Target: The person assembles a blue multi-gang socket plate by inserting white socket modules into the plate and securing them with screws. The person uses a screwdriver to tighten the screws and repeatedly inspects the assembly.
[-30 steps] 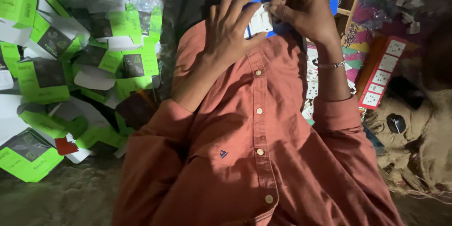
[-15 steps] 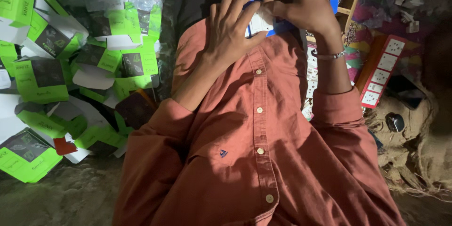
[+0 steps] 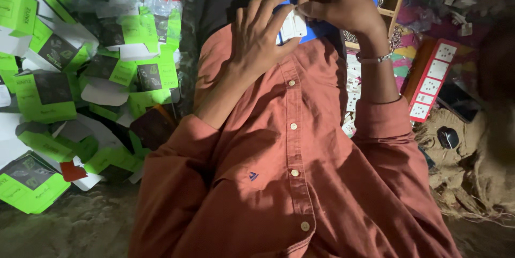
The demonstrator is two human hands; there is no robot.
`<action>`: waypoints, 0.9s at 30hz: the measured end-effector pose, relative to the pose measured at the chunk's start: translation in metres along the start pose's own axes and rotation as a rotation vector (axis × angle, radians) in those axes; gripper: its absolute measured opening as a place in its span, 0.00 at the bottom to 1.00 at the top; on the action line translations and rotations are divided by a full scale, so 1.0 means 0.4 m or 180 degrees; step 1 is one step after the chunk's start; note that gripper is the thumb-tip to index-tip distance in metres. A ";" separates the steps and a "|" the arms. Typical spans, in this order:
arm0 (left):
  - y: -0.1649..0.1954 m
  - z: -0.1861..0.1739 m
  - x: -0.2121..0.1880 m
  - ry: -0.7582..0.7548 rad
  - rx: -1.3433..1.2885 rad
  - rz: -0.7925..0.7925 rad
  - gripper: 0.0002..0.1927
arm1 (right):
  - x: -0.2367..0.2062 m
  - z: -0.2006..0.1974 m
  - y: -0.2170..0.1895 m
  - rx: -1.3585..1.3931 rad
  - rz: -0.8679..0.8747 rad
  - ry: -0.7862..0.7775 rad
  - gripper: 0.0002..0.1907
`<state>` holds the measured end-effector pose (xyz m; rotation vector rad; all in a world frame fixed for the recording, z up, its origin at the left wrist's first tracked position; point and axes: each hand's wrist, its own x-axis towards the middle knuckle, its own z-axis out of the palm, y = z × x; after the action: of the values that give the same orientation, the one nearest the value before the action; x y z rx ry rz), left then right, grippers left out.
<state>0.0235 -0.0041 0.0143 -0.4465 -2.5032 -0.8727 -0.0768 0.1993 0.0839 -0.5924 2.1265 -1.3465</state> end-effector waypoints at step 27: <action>0.050 -0.037 0.038 0.0061 0.0164 0.0261 0.25 | 0.061 -0.073 0.008 -0.1627 -0.1025 -0.0347 0.16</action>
<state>0.0237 0.0034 0.0425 -0.5173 -2.4651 -0.7757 -0.1144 0.2049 0.0859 -1.2258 2.3601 -0.8813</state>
